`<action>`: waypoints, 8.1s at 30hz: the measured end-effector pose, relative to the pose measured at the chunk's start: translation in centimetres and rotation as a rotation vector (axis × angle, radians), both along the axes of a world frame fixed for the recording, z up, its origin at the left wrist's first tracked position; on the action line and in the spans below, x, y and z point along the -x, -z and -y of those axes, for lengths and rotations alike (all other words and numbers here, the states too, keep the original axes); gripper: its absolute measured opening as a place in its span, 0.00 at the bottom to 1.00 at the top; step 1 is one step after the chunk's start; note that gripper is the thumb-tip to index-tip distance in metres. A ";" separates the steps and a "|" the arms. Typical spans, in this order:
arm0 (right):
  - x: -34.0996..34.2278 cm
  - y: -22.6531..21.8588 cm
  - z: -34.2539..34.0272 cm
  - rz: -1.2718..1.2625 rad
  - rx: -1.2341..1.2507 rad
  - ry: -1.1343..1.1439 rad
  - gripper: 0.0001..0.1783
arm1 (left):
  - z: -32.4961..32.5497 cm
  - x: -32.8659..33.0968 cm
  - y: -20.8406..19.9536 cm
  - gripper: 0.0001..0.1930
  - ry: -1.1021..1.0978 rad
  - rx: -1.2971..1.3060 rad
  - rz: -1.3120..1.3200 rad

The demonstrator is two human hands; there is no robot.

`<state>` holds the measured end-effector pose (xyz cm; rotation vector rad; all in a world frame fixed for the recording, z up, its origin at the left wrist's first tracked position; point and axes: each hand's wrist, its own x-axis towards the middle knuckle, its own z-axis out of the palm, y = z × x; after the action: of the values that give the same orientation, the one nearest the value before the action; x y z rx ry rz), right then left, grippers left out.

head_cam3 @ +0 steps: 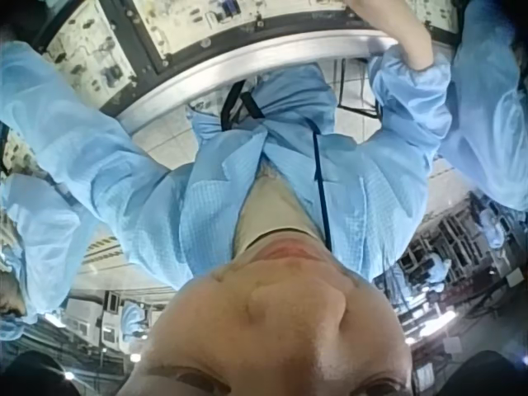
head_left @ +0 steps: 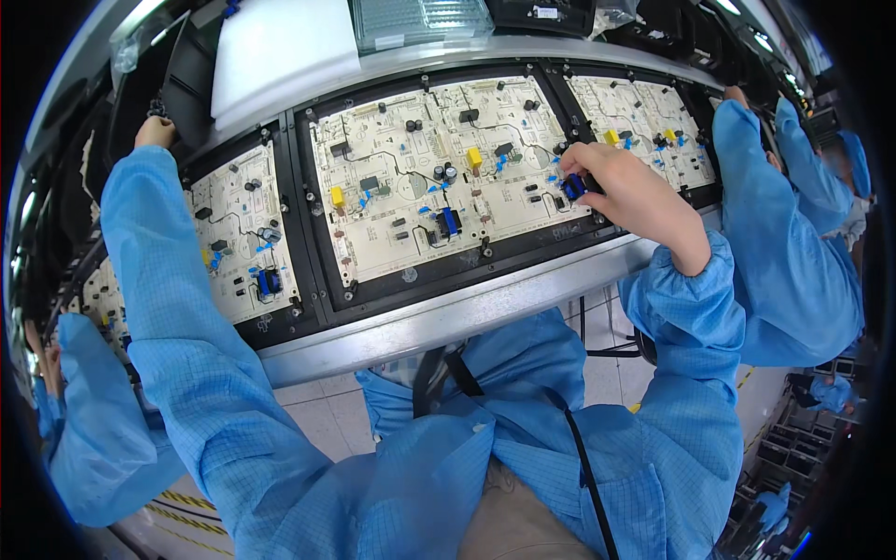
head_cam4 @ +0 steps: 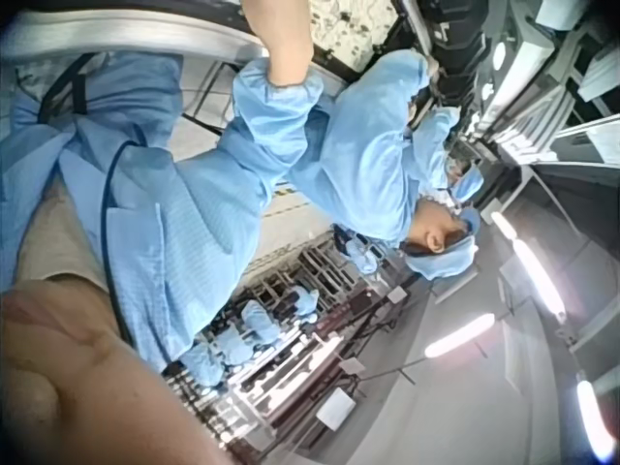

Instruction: Manual assembly of small electronic components onto printed circuit boards on a production line.

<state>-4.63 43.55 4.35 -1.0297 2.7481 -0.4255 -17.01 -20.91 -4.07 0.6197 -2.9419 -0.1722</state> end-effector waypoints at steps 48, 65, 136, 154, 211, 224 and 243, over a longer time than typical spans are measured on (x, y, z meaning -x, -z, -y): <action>38.5 4.5 3.7 -0.591 0.074 0.468 0.10 | -20.8 -13.9 -6.5 0.12 0.364 -1.077 -0.709; 20.7 -3.0 -5.5 -0.305 0.370 0.193 0.10 | -22.3 -14.1 -4.6 0.20 0.393 -1.227 -0.185; 17.9 -5.6 1.1 -0.597 0.411 0.076 0.12 | -41.2 -15.6 -4.9 0.12 0.790 -0.951 -0.111; 18.6 5.6 -19.3 -0.165 1.056 0.587 0.08 | -62.2 -8.6 -2.9 0.09 1.277 -0.524 -0.267; 17.9 4.1 -9.6 0.214 0.303 -0.116 0.07 | -45.6 -6.3 -9.1 0.09 0.837 0.104 -0.393; 17.5 4.8 -9.3 0.191 0.362 -0.059 0.07 | -18.4 -0.5 -5.1 0.10 0.095 0.264 -0.947; 20.5 -4.5 4.1 -0.160 0.265 -0.286 0.11 | -8.4 4.1 2.7 0.09 0.050 -0.023 -0.211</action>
<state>-25.11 39.45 8.81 -1.5584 2.6664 -0.7005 -21.13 -12.50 -6.80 0.4978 -2.7560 -0.2599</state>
